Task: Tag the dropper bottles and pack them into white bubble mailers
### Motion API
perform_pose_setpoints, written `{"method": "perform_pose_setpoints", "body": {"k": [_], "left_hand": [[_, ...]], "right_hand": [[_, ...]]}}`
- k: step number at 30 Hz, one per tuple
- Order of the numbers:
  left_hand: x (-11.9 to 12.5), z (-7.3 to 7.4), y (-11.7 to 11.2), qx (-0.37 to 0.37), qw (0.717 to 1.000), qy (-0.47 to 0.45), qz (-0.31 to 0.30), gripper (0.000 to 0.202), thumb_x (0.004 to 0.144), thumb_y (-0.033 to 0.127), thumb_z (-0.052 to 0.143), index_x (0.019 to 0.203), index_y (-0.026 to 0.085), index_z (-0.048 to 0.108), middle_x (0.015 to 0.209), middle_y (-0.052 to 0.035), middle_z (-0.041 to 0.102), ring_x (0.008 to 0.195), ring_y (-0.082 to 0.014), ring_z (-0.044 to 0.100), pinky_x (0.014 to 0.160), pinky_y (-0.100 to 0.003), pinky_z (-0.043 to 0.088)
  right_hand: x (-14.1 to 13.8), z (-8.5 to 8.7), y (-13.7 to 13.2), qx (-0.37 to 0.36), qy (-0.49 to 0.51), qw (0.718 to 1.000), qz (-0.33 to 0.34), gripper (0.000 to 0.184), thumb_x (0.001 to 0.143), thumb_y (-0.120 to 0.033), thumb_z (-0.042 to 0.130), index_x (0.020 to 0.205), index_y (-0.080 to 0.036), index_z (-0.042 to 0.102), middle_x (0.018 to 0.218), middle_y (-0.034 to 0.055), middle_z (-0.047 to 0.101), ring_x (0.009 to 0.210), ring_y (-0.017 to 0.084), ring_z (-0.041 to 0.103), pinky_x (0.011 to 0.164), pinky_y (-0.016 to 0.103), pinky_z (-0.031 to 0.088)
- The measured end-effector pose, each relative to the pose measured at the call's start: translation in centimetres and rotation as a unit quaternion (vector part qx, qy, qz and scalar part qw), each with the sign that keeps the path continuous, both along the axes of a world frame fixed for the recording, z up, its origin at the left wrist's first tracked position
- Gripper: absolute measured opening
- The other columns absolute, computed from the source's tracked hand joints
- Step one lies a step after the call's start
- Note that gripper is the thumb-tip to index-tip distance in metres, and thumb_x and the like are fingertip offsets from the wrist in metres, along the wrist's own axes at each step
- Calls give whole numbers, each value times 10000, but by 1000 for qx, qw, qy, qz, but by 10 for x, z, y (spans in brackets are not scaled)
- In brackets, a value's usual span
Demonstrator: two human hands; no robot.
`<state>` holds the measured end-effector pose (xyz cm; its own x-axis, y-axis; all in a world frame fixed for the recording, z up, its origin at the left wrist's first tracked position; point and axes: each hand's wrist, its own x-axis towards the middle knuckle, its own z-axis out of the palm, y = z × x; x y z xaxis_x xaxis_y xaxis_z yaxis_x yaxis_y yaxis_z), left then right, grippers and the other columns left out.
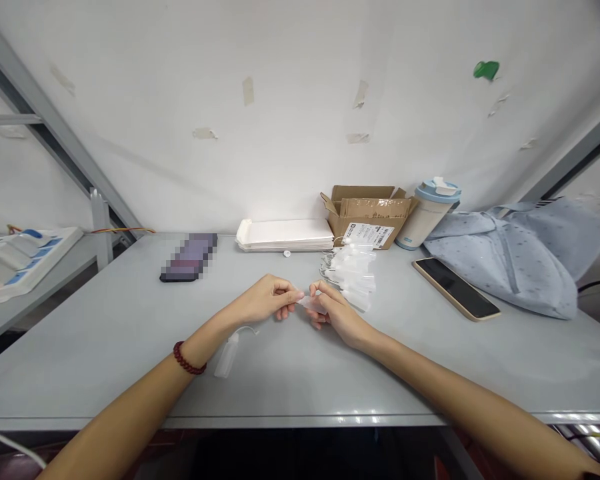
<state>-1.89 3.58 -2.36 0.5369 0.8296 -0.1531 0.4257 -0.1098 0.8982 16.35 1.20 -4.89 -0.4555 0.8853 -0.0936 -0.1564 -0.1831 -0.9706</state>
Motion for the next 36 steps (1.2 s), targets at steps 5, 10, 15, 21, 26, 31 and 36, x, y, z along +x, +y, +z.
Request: {"method": "perform_pose_setpoints", "body": {"k": [5, 10, 15, 21, 26, 31, 36], "left_hand": [[1, -3, -2, 0, 999, -55, -1, 253, 801, 391, 623, 815, 139, 622, 659, -2, 605, 615, -121, 566, 626, -252, 441], [3, -6, -1, -4, 997, -82, 13, 240, 772, 369, 660, 827, 140, 616, 760, -19, 623, 646, -120, 567, 654, -267, 452], [3, -3, 0, 3, 1000, -31, 2, 376, 853, 467, 526, 734, 125, 625, 661, -28, 615, 603, -130, 581, 616, -263, 463], [4, -2, 0, -10, 1000, -18, 11, 425, 867, 493, 474, 665, 135, 578, 568, 5, 564, 492, -103, 531, 519, -238, 424], [5, 2, 1, -25, 995, -29, 94, 387, 860, 441, 476, 638, 135, 555, 521, 31, 514, 431, -82, 482, 483, -229, 393], [3, 2, 2, -38, 993, -51, 98, 390, 835, 463, 519, 645, 126, 566, 551, 9, 547, 473, -98, 519, 521, -245, 421], [2, 0, 2, 18, 996, -60, 60, 374, 815, 477, 553, 715, 121, 607, 683, -42, 632, 603, -137, 590, 646, -289, 483]], "right_hand": [[2, -3, 4, -42, 34, 999, 1, 124, 721, -255, 470, 800, -233, 377, 525, -93, 376, 491, 90, 302, 492, 223, 303], [3, -3, 7, -66, 42, 997, -4, 138, 709, -249, 494, 800, -228, 392, 524, -88, 402, 478, 85, 299, 479, 222, 319], [3, -2, 6, -55, 43, 998, -5, 127, 726, -261, 500, 798, -227, 401, 524, -83, 423, 467, 83, 306, 470, 219, 326], [3, 0, 4, -31, 36, 999, -7, 159, 739, -304, 540, 787, -225, 411, 534, -76, 469, 465, 84, 347, 498, 236, 353], [4, -2, 8, 51, -40, 997, -42, 257, 749, -411, 619, 846, -186, 542, 630, -33, 532, 520, 94, 420, 538, 260, 356], [6, -9, 12, 114, -82, 989, -56, 334, 770, -503, 586, 761, -170, 572, 622, -28, 510, 501, 87, 414, 519, 262, 322], [7, -5, 9, 68, -64, 994, -60, 367, 768, -496, 588, 613, -184, 470, 532, -60, 382, 453, 73, 349, 475, 252, 295]]}}
